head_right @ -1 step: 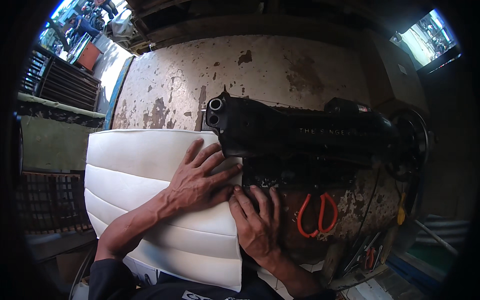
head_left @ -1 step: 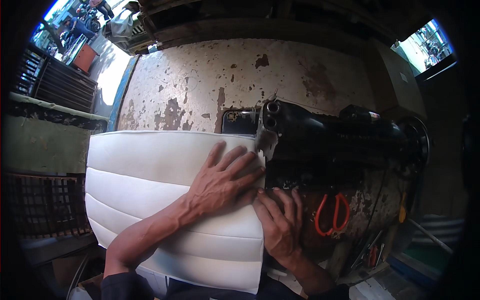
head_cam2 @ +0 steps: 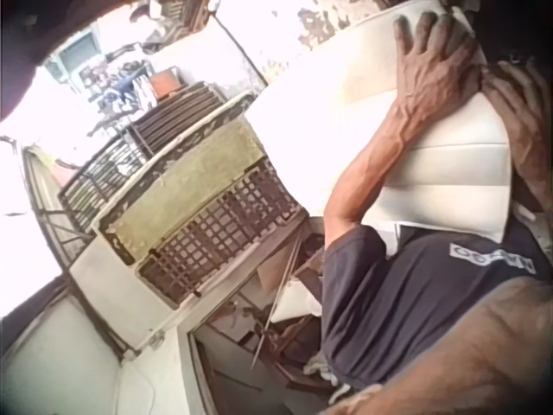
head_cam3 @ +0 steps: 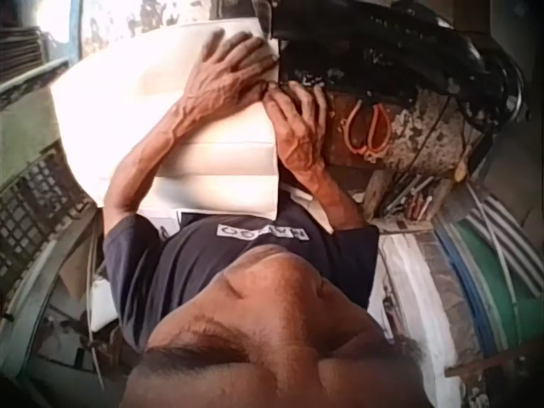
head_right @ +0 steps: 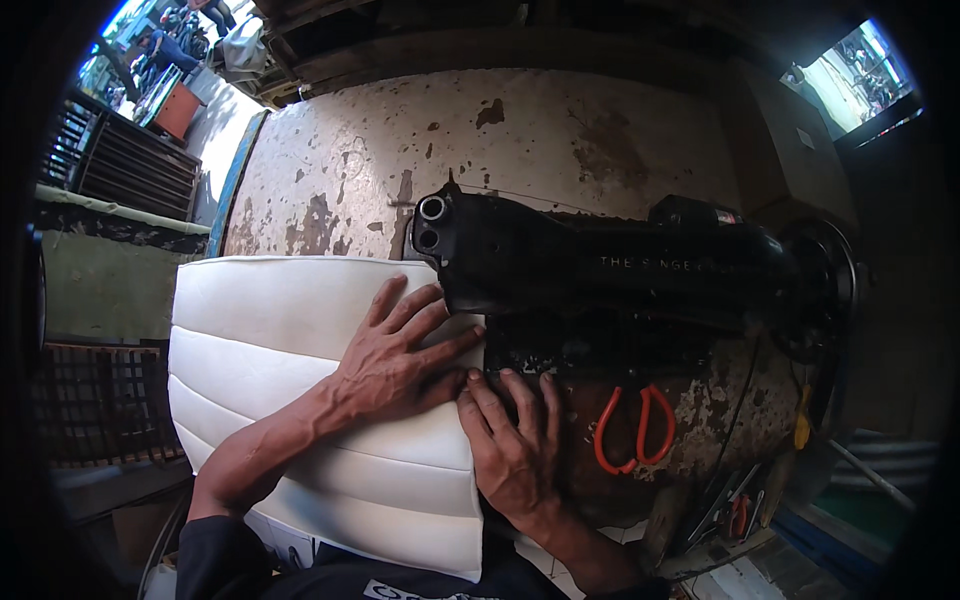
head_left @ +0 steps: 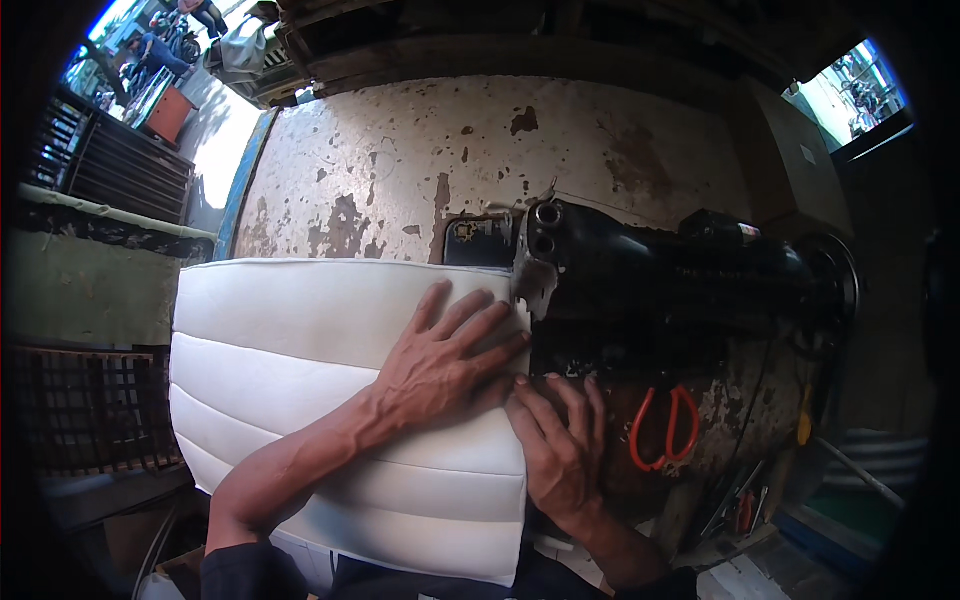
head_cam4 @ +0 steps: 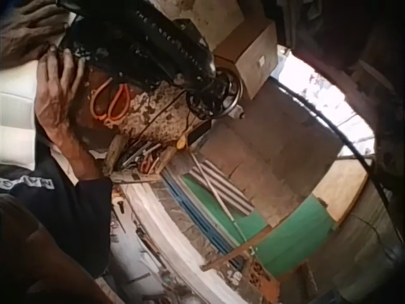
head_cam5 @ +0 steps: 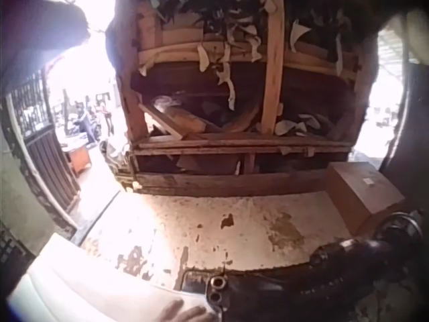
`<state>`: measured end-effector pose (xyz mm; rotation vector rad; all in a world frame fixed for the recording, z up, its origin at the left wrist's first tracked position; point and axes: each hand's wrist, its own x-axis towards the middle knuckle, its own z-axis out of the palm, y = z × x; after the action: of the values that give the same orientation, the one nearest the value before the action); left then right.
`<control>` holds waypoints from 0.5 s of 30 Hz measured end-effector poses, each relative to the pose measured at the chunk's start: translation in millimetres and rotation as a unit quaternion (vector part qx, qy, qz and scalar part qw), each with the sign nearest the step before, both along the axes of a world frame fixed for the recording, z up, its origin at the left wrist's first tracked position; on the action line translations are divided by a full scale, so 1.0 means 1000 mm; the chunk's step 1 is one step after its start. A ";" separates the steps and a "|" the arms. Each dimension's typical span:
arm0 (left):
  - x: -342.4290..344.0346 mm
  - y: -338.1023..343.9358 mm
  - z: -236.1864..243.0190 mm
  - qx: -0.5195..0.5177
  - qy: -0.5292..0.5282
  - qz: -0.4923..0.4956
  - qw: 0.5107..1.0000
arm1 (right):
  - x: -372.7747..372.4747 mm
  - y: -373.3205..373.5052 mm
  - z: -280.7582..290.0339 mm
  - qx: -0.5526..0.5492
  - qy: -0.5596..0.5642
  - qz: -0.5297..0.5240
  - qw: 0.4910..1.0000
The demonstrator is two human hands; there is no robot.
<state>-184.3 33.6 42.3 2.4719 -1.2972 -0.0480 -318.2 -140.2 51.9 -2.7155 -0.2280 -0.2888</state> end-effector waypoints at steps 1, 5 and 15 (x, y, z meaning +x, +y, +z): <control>0.002 0.001 -0.001 -0.004 -0.005 -0.005 1.000 | 0.001 0.001 0.000 -0.003 -0.001 -0.003 1.000; 0.011 0.001 0.000 -0.009 -0.004 -0.012 1.000 | 0.007 0.001 -0.002 -0.006 -0.009 -0.011 1.000; 0.028 0.002 -0.001 -0.046 -0.009 -0.025 0.999 | 0.018 0.006 -0.003 -0.008 0.010 -0.039 0.999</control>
<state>-156.3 35.2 41.7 2.3689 -1.3379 0.0216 -300.0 -134.0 48.5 -2.7458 -0.1207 -0.2839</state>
